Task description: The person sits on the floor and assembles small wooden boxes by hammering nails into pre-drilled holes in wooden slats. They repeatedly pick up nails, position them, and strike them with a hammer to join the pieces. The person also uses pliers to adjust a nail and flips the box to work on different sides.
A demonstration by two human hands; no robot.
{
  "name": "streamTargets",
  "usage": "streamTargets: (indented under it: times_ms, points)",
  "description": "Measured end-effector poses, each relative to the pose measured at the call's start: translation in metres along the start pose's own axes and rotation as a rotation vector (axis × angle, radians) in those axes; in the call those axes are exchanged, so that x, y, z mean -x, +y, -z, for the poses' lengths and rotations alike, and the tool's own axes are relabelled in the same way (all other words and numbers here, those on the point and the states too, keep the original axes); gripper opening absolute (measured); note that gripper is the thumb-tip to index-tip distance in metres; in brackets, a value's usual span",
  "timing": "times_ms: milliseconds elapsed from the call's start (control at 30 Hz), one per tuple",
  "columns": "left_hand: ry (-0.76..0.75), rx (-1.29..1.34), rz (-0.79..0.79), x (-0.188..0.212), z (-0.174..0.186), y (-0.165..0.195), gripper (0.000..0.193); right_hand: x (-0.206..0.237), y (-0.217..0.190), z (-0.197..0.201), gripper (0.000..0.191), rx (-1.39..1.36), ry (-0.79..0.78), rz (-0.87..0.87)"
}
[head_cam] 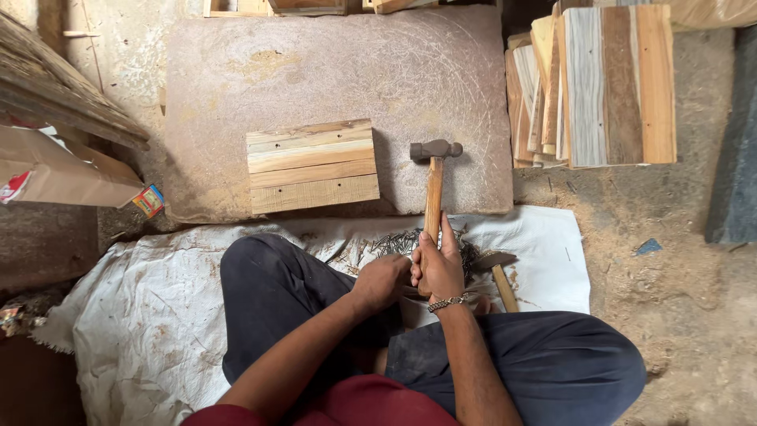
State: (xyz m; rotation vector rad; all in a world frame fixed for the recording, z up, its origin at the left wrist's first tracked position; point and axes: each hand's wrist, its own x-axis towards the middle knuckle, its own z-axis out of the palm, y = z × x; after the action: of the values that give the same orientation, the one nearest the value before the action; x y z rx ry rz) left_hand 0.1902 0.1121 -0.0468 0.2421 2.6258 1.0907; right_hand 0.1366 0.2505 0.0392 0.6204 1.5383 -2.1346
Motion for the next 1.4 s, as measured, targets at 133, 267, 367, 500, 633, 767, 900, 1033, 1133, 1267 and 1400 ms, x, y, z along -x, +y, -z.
streamTargets:
  times_ms: [133,267,367,500,633,767,900,1033,1133,1267,1400]
  points:
    - [0.213,0.324,0.151,0.0,0.015,0.0,0.013,0.004,-0.007,-0.002,0.074,-0.004,0.0,-0.014]
    - [0.329,0.994,0.257,-0.016,0.061,-0.002,0.017,0.008,-0.012,-0.004,0.075,0.005,0.018,-0.026]
    - [0.319,1.026,0.409,-0.03,0.11,-0.005,0.024,0.009,-0.013,-0.005,0.075,0.034,0.012,-0.026]
    - [0.321,0.805,0.334,-0.051,0.15,-0.003,0.026,0.01,-0.013,-0.003,0.074,0.017,0.003,-0.009]
    - [0.428,0.212,0.092,-0.084,0.166,-0.013,0.012,0.01,-0.012,0.0,0.075,-0.012,-0.036,-0.005]
    - [0.552,-0.046,-0.146,-0.113,0.164,-0.039,0.007,0.009,-0.015,0.001,0.074,-0.003,-0.024,-0.034]
    - [0.545,-0.081,-0.112,-0.127,0.155,-0.058,0.008,0.01,-0.02,-0.001,0.073,0.039,-0.015,-0.055]
    - [0.589,-0.05,-0.108,-0.125,0.148,-0.059,0.011,0.012,-0.023,-0.003,0.074,0.011,-0.009,-0.081]
    - [0.606,-0.036,-0.135,-0.123,0.149,-0.053,0.01,0.013,-0.023,-0.003,0.074,0.037,-0.014,-0.091]
    - [0.626,-0.051,-0.181,-0.123,0.152,-0.046,0.012,0.01,-0.022,-0.002,0.074,0.0,-0.03,-0.075]
    - [0.611,-0.026,-0.166,-0.124,0.152,-0.043,0.012,0.008,-0.022,0.0,0.075,-0.065,-0.066,-0.093]
